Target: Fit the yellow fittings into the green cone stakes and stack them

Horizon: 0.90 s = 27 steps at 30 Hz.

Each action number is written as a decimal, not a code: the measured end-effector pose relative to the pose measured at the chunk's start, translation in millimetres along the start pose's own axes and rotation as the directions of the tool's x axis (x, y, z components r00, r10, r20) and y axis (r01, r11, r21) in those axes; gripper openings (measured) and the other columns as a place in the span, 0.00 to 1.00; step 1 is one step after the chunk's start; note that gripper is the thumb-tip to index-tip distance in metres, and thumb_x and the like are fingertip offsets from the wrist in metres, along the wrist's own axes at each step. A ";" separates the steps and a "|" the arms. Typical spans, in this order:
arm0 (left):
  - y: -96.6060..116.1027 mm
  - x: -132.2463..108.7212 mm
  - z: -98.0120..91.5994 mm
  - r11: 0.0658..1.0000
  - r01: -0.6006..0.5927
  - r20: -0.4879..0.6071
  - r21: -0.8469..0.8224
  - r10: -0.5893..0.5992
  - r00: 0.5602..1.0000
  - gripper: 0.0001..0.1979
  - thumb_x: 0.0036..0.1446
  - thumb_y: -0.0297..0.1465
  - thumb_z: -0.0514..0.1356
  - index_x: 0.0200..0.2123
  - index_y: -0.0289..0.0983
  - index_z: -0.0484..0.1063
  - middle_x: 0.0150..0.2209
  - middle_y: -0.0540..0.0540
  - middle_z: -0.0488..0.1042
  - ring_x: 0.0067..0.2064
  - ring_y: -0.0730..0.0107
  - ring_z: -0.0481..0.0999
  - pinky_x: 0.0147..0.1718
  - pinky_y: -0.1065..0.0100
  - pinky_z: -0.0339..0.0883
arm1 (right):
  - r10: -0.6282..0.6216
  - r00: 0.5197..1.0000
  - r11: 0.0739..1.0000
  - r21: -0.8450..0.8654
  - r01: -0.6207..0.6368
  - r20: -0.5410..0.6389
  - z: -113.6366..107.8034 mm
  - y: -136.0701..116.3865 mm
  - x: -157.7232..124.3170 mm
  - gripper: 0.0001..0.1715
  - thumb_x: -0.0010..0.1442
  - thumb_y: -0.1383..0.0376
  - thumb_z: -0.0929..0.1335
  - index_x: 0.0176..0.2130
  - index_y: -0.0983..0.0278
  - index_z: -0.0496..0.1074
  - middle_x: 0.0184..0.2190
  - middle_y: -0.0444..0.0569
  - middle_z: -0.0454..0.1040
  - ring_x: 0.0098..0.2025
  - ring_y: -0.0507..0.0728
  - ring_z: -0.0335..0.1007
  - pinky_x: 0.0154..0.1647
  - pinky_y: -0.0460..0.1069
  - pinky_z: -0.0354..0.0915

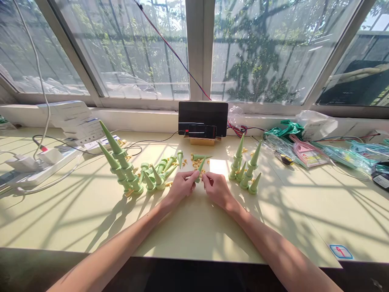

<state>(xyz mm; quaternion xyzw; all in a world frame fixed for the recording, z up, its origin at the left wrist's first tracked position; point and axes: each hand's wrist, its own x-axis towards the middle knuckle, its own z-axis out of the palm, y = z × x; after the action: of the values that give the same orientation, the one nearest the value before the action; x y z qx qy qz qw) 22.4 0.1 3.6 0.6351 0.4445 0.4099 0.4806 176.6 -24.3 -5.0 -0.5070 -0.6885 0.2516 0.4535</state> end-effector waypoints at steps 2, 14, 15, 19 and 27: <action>-0.1 0.3 0.5 0.999 0.017 0.026 -0.034 -0.016 1.000 0.21 0.60 0.48 0.57 0.27 0.36 0.72 0.14 0.54 0.59 0.16 0.77 0.57 0.17 0.72 0.53 | -0.017 1.000 0.998 -0.056 0.015 -0.024 0.3 -1.3 0.3 0.24 0.67 0.54 0.60 0.23 0.62 0.63 0.18 0.42 0.61 0.21 0.51 0.56 0.24 0.47 0.56; 0.4 0.6 -0.4 0.895 0.177 0.284 -0.410 -0.060 0.957 0.21 0.56 0.48 0.62 0.30 0.32 0.70 0.29 0.45 0.72 0.28 0.72 0.72 0.24 0.70 0.66 | -0.136 0.990 0.980 -0.156 0.127 -0.048 -1.4 -2.5 -1.0 0.20 0.65 0.52 0.64 0.28 0.62 0.64 0.20 0.40 0.63 0.23 0.51 0.55 0.26 0.47 0.55; 0.4 0.7 -0.9 0.886 0.187 0.314 -0.425 -0.050 0.948 0.21 0.56 0.47 0.62 0.31 0.32 0.71 0.31 0.44 0.73 0.29 0.71 0.73 0.26 0.70 0.67 | -0.138 0.989 0.980 -0.151 0.130 -0.044 -1.7 -3.1 -1.2 0.19 0.65 0.52 0.64 0.29 0.62 0.65 0.20 0.40 0.64 0.23 0.51 0.56 0.26 0.47 0.56; 1.3 0.4 -2.5 0.858 0.206 0.390 -0.471 -0.007 0.921 0.19 0.58 0.45 0.62 0.35 0.32 0.73 0.37 0.41 0.76 0.34 0.70 0.74 0.32 0.68 0.70 | -0.141 0.989 0.983 -0.126 0.135 -0.040 -3.0 -5.8 -1.8 0.18 0.65 0.52 0.65 0.31 0.62 0.69 0.22 0.42 0.67 0.24 0.51 0.58 0.26 0.47 0.57; 3.2 -1.1 -3.3 0.860 0.206 0.407 -0.467 0.002 0.914 0.17 0.59 0.44 0.61 0.36 0.33 0.74 0.39 0.40 0.76 0.36 0.69 0.74 0.35 0.68 0.71 | -0.154 0.987 0.985 -0.089 0.149 -0.055 -1.9 -4.9 -1.4 0.15 0.64 0.54 0.67 0.33 0.62 0.71 0.23 0.43 0.69 0.24 0.52 0.61 0.26 0.47 0.59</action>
<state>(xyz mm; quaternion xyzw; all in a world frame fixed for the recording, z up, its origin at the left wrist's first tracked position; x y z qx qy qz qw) 19.5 -0.6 7.3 0.5329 0.2508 0.3484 0.7292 176.0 -27.6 -0.7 -0.4795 -0.7207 0.1715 0.4704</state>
